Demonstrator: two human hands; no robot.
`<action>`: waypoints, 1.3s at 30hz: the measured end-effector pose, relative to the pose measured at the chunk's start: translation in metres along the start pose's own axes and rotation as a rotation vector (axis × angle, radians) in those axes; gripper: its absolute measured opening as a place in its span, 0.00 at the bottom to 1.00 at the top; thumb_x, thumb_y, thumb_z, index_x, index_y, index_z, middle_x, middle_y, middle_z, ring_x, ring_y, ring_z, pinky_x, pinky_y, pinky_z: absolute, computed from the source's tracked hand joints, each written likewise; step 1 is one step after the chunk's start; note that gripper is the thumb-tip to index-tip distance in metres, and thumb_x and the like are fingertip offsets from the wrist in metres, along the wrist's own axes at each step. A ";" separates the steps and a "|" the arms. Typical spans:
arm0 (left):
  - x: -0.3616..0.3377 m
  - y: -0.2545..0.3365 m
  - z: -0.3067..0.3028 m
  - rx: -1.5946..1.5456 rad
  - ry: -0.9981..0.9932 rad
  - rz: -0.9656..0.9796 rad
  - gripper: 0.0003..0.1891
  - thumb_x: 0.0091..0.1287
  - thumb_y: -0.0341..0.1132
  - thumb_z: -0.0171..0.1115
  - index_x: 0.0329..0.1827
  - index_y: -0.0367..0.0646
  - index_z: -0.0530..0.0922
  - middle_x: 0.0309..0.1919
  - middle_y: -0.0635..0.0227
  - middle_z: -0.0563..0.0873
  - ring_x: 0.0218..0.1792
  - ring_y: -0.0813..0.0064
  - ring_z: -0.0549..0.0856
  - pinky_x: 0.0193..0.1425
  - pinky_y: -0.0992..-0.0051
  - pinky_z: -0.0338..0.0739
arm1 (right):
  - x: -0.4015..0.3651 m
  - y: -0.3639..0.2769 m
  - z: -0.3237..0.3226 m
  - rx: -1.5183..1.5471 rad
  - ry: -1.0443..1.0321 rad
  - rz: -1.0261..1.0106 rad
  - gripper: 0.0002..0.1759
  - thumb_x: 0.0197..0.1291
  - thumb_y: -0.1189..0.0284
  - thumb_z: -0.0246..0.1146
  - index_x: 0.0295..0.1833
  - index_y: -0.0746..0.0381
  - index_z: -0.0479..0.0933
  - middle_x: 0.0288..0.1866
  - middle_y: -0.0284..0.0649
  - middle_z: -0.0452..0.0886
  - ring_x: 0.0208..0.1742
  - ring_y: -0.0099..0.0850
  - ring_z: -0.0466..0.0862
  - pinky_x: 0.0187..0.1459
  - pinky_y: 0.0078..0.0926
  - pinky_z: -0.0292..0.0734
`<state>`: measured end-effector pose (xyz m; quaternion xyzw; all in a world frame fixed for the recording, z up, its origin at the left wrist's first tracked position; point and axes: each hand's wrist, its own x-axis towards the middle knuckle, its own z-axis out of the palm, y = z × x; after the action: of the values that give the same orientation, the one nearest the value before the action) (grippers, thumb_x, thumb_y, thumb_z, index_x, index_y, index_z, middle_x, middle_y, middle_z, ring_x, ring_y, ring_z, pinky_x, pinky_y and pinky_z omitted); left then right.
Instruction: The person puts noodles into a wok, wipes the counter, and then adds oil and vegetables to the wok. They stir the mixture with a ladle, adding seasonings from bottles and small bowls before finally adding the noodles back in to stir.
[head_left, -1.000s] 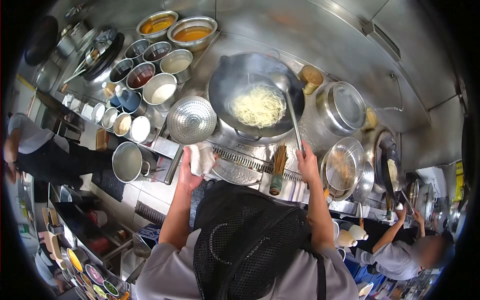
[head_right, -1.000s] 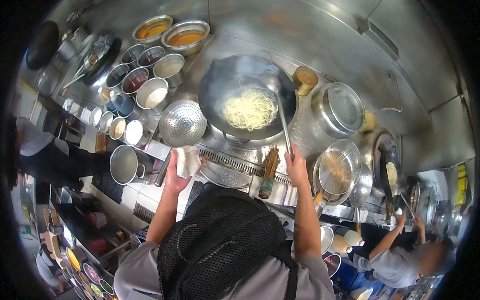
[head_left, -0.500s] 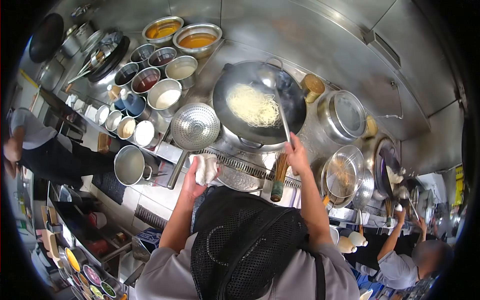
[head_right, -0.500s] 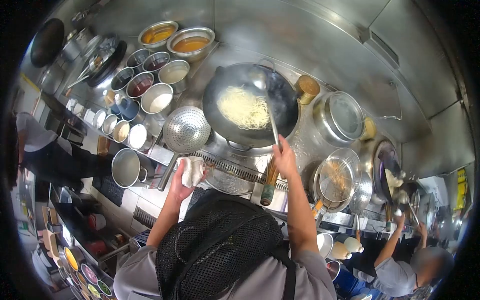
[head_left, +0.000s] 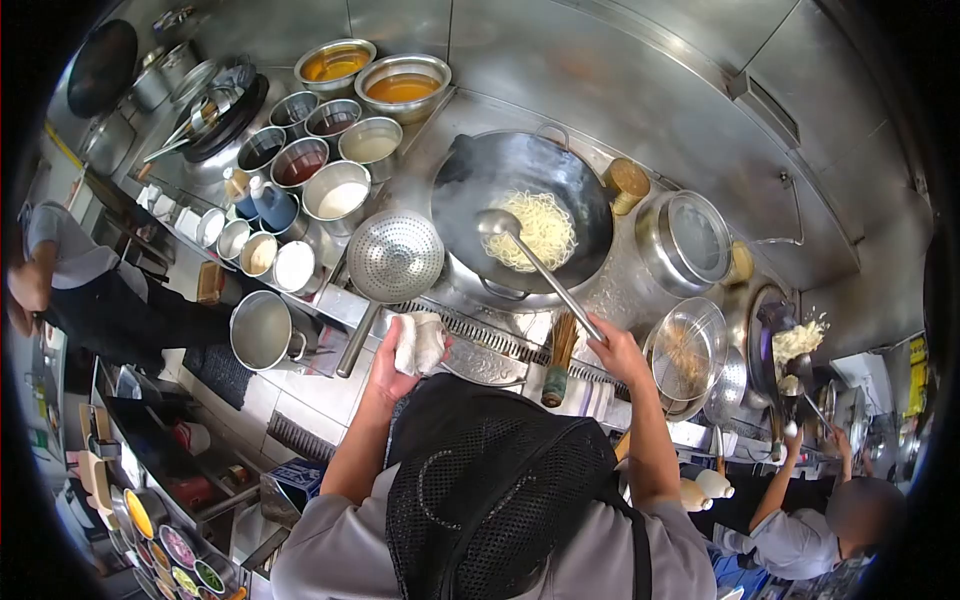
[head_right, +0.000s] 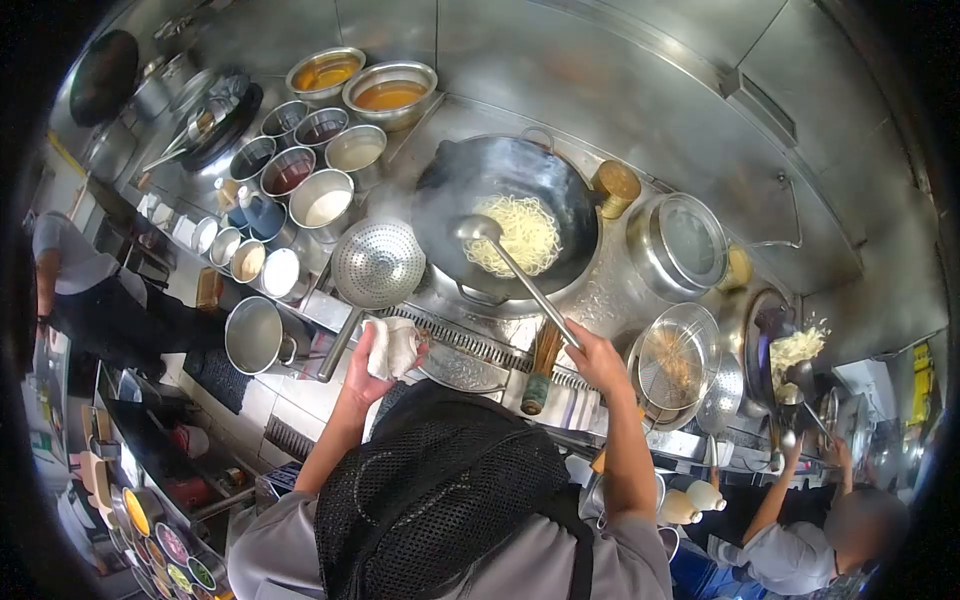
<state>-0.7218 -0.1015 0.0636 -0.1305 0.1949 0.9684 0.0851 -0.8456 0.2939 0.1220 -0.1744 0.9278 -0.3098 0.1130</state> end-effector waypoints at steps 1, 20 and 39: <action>0.001 0.000 -0.001 -0.016 -0.005 -0.008 0.34 0.75 0.60 0.50 0.65 0.35 0.72 0.55 0.53 0.83 0.54 0.52 0.85 0.61 0.53 0.80 | -0.013 -0.002 -0.007 0.000 0.003 0.004 0.26 0.64 0.69 0.65 0.68 0.56 0.75 0.51 0.57 0.84 0.48 0.51 0.86 0.52 0.40 0.79; 0.033 -0.036 -0.021 0.270 0.081 -0.112 0.29 0.76 0.56 0.52 0.69 0.43 0.70 0.59 0.58 0.82 0.55 0.60 0.84 0.52 0.62 0.83 | -0.094 0.026 0.091 0.142 0.699 0.402 0.28 0.64 0.71 0.66 0.69 0.65 0.69 0.38 0.58 0.82 0.37 0.54 0.83 0.40 0.47 0.77; 0.064 -0.031 0.002 0.214 0.121 -0.237 0.29 0.74 0.54 0.57 0.67 0.41 0.72 0.57 0.57 0.83 0.54 0.57 0.85 0.55 0.64 0.85 | -0.153 0.055 0.185 0.069 0.548 0.646 0.38 0.60 0.73 0.63 0.75 0.55 0.56 0.62 0.63 0.64 0.49 0.67 0.79 0.52 0.56 0.79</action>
<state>-0.7762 -0.0658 0.0361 -0.2010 0.2847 0.9157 0.2002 -0.6611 0.2962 -0.0416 0.2179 0.9196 -0.3243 -0.0407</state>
